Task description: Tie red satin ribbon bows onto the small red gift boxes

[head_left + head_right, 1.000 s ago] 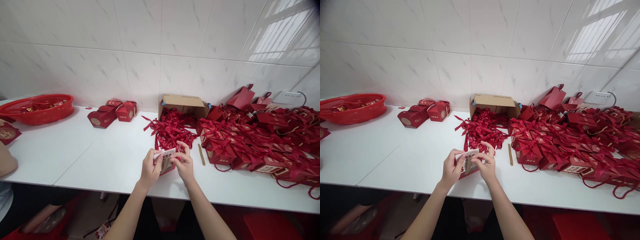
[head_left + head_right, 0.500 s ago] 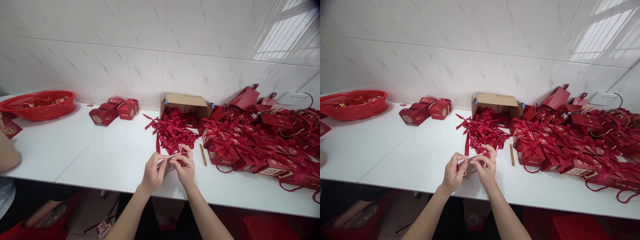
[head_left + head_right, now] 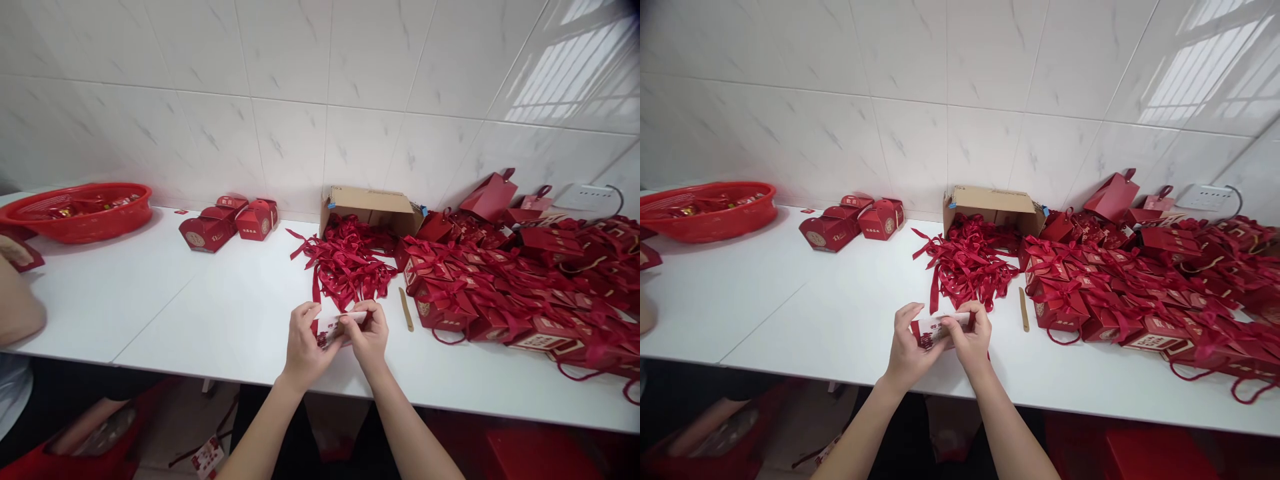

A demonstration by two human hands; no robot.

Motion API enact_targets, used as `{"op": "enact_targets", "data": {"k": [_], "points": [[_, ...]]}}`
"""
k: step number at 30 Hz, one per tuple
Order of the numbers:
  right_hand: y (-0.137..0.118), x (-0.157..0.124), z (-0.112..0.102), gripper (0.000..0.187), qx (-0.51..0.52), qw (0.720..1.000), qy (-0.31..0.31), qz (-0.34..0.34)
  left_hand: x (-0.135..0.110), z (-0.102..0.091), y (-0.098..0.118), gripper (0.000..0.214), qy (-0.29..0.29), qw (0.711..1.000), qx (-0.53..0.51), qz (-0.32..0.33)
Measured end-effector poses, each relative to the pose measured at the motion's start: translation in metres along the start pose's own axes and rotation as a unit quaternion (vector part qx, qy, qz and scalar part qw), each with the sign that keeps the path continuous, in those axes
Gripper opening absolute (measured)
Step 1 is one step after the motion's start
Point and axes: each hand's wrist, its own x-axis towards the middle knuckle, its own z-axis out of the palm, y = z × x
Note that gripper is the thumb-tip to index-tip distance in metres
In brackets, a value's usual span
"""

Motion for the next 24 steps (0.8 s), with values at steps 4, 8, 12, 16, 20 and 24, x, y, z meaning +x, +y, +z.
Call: {"op": "enact_targets", "data": {"k": [4,8,12,16,20,24], "points": [[0.0,-0.002,-0.003,0.021,-0.013,1.0,-0.001,-0.02,-0.01,-0.008,0.003,0.049,-0.01,0.995,0.033,-0.093],[-0.004,-0.001,-0.005,0.021,-0.018,0.999,0.009,-0.048,-0.01,-0.03,0.007,0.023,-0.109,0.975,0.037,-0.191],[-0.008,0.001,-0.008,0.02,-0.019,0.998,0.011,-0.063,-0.004,-0.054,0.006,0.008,-0.152,0.969,-0.021,-0.195],[-0.014,-0.001,-0.01,0.021,-0.018,0.995,-0.017,-0.101,0.012,-0.079,0.012,0.007,-0.086,0.984,-0.075,-0.138],[-0.026,-0.008,-0.01,0.022,-0.026,0.983,-0.065,-0.171,0.038,-0.09,0.033,0.016,-0.013,0.982,-0.16,-0.1],[-0.039,-0.013,-0.01,0.022,-0.026,0.977,-0.074,-0.199,0.055,-0.085,0.046,0.043,0.02,0.954,-0.27,-0.128]]}}
